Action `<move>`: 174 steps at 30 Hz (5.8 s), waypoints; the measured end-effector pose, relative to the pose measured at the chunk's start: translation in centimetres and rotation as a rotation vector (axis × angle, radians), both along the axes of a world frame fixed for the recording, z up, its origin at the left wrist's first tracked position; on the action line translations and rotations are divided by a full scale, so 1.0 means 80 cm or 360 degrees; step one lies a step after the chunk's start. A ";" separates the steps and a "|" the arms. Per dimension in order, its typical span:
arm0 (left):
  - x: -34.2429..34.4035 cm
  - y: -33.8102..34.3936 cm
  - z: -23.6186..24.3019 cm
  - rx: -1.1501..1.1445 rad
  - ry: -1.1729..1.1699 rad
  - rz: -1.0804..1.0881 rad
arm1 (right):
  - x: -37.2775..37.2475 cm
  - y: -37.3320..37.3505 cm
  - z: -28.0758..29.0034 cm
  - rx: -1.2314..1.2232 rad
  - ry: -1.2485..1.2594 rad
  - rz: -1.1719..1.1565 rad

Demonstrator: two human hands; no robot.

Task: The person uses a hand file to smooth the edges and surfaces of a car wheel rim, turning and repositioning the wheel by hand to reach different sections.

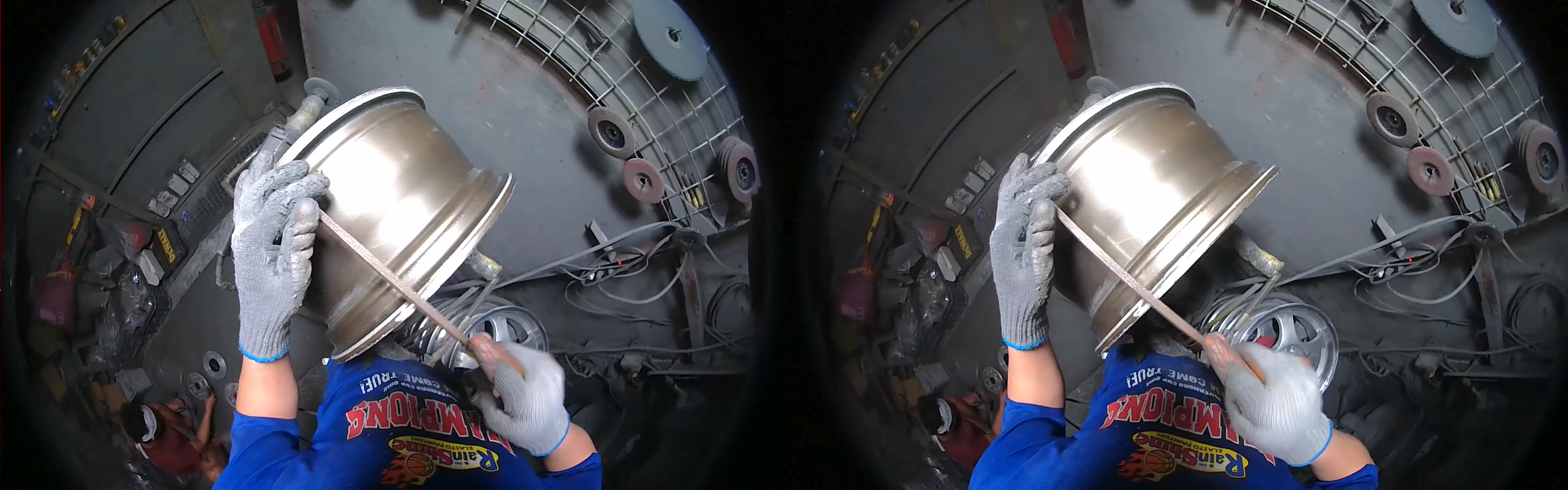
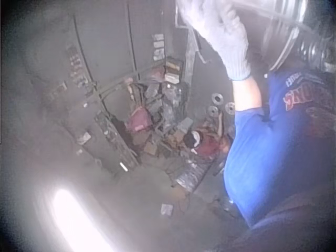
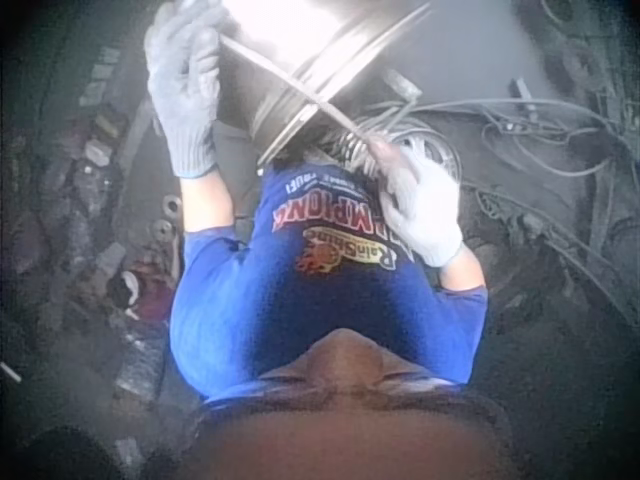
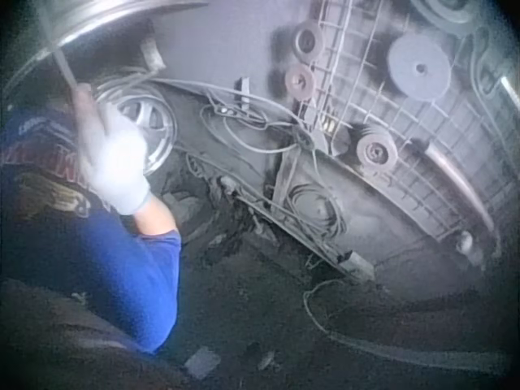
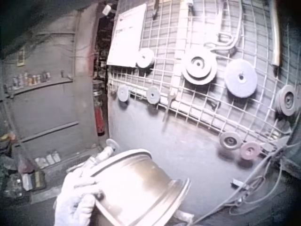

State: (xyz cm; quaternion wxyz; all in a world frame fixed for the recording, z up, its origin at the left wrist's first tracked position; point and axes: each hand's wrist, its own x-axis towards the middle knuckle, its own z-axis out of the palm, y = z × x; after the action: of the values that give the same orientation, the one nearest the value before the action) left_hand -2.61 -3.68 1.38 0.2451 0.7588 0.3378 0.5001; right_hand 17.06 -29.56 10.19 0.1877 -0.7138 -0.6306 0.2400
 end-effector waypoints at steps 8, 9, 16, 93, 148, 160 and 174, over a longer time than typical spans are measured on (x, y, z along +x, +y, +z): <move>0.009 -0.002 -0.011 0.0295 0.0306 0.0187 | 0.005 0.001 -0.019 0.0539 -0.0688 0.0159; 0.010 -0.003 -0.011 0.0290 0.0308 0.0186 | 0.004 0.002 -0.018 0.0535 -0.0686 0.0160; 0.019 -0.001 -0.016 0.0305 0.0279 0.0278 | 0.002 0.016 -0.001 0.0225 -0.0003 -0.0007; 0.034 -0.030 0.010 0.0240 0.0182 0.0101 | 0.008 -0.034 -0.013 0.0263 -0.0349 -0.0042; 0.039 -0.009 0.001 0.0516 0.0217 0.0026 | -0.001 -0.033 -0.012 0.0265 -0.0402 -0.0131; 0.043 -0.040 0.014 0.0523 0.0337 -0.0069 | 0.000 -0.062 0.005 0.0196 -0.0323 -0.0114; 0.044 -0.008 0.000 0.0562 0.0191 0.0185 | 0.012 -0.020 0.005 0.0134 -0.0407 -0.0032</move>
State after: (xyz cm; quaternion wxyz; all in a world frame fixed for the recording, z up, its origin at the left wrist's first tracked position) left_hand 0.91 -4.32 1.42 0.0582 0.7976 0.3022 0.5187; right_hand 18.05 -31.13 10.61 0.1380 -0.7363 -0.6518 0.1185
